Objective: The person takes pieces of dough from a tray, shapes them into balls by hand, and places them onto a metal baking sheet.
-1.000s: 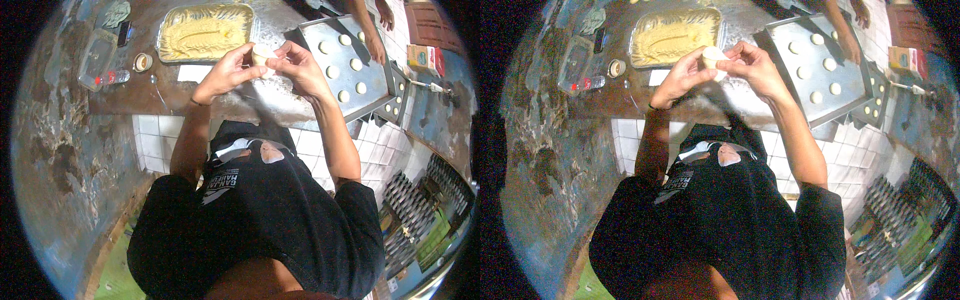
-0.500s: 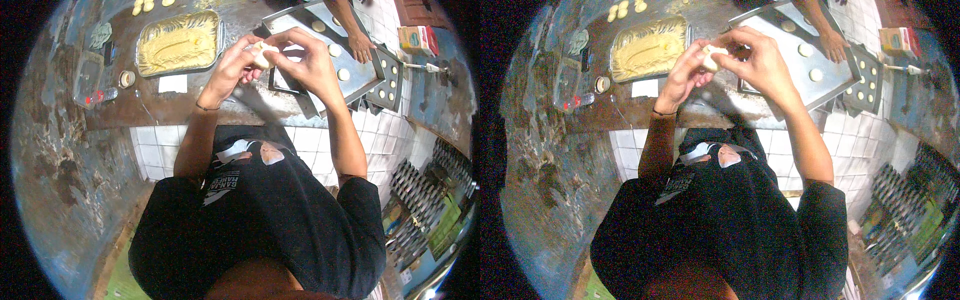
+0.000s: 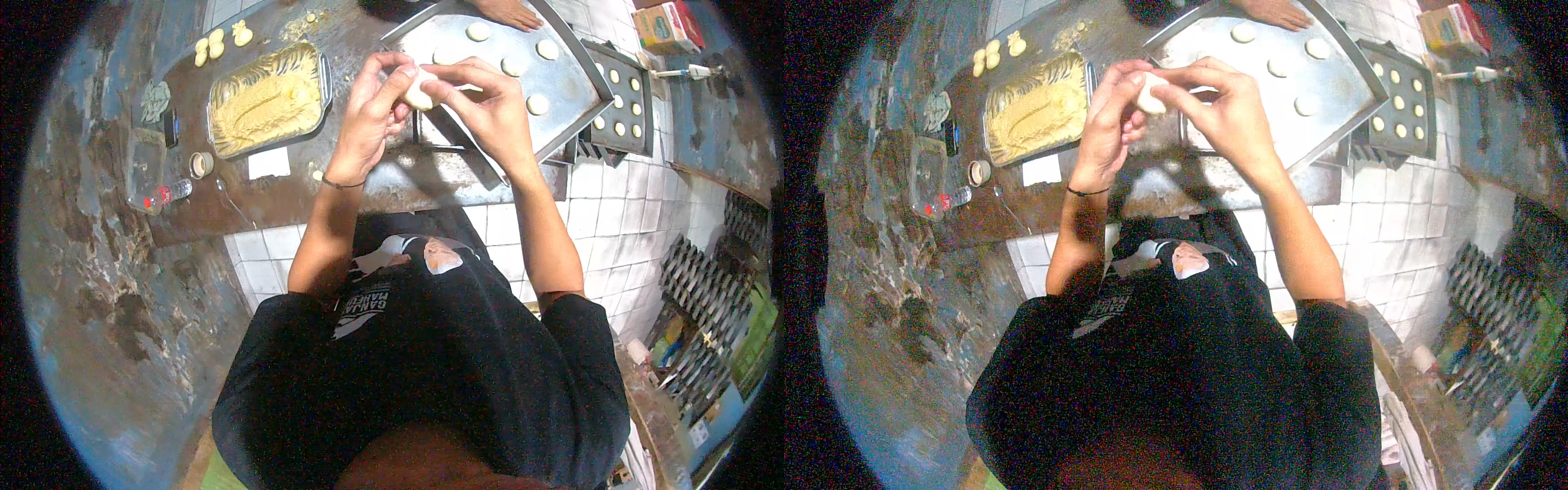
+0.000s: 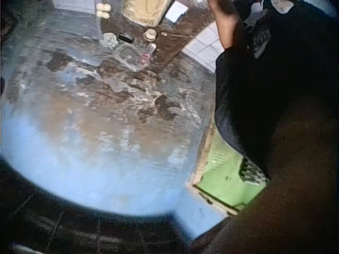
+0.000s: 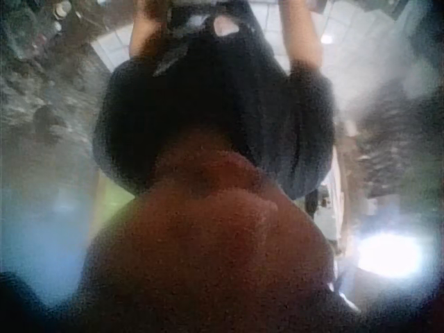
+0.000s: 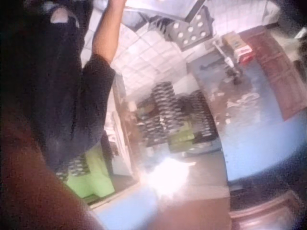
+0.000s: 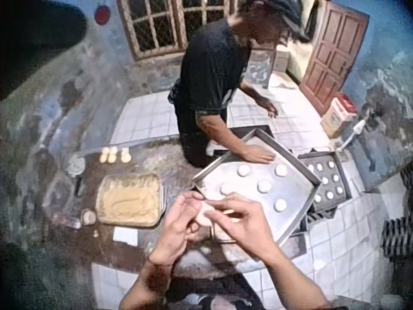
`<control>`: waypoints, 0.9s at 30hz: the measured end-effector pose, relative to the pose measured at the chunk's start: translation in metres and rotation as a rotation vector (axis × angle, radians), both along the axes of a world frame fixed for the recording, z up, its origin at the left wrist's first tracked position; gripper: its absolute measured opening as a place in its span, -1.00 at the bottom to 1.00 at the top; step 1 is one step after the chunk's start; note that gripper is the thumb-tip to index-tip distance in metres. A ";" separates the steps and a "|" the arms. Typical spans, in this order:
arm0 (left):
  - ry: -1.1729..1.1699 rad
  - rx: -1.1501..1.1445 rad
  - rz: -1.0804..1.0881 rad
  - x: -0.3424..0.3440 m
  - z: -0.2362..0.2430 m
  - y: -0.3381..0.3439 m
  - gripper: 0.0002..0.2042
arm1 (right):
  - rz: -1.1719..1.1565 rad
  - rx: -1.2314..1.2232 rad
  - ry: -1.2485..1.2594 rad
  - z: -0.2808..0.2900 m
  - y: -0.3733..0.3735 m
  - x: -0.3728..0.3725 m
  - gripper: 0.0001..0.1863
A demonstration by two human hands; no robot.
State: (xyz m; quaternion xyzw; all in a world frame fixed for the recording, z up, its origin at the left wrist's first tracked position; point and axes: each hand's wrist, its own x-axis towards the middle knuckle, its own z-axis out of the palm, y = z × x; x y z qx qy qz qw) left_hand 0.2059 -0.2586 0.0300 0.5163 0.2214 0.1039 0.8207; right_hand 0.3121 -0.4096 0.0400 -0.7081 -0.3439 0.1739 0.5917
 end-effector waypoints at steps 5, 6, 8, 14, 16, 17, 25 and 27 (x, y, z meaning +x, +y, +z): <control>-0.037 0.515 0.103 0.034 0.016 -0.014 -0.70 | -0.070 0.403 1.062 -0.017 -0.014 -0.008 -0.73; -0.188 0.466 0.146 0.046 0.018 -0.021 -0.73 | -0.067 0.488 1.199 -0.018 -0.016 -0.013 -0.70; -0.246 0.621 0.081 0.059 0.026 -0.027 -0.75 | -0.031 0.711 1.158 -0.022 -0.013 -0.024 -0.64; -0.385 0.345 -0.148 0.089 0.039 -0.085 -0.75 | -0.509 0.691 0.599 -0.035 -0.019 -0.020 -0.73; -0.429 0.246 -0.171 0.096 0.039 -0.099 -0.65 | -0.557 0.576 0.402 -0.026 -0.036 -0.006 -0.78; -0.423 0.236 -0.166 0.099 0.039 -0.100 -0.63 | -0.420 0.488 0.368 -0.018 -0.048 0.003 -0.77; -0.327 0.700 -0.293 0.149 -0.013 -0.099 -0.42 | -0.298 -0.002 0.155 0.030 -0.136 0.055 -0.48; -0.240 0.601 -0.485 0.163 -0.032 -0.117 -0.41 | -0.321 -0.054 0.020 0.018 -0.135 0.066 -0.48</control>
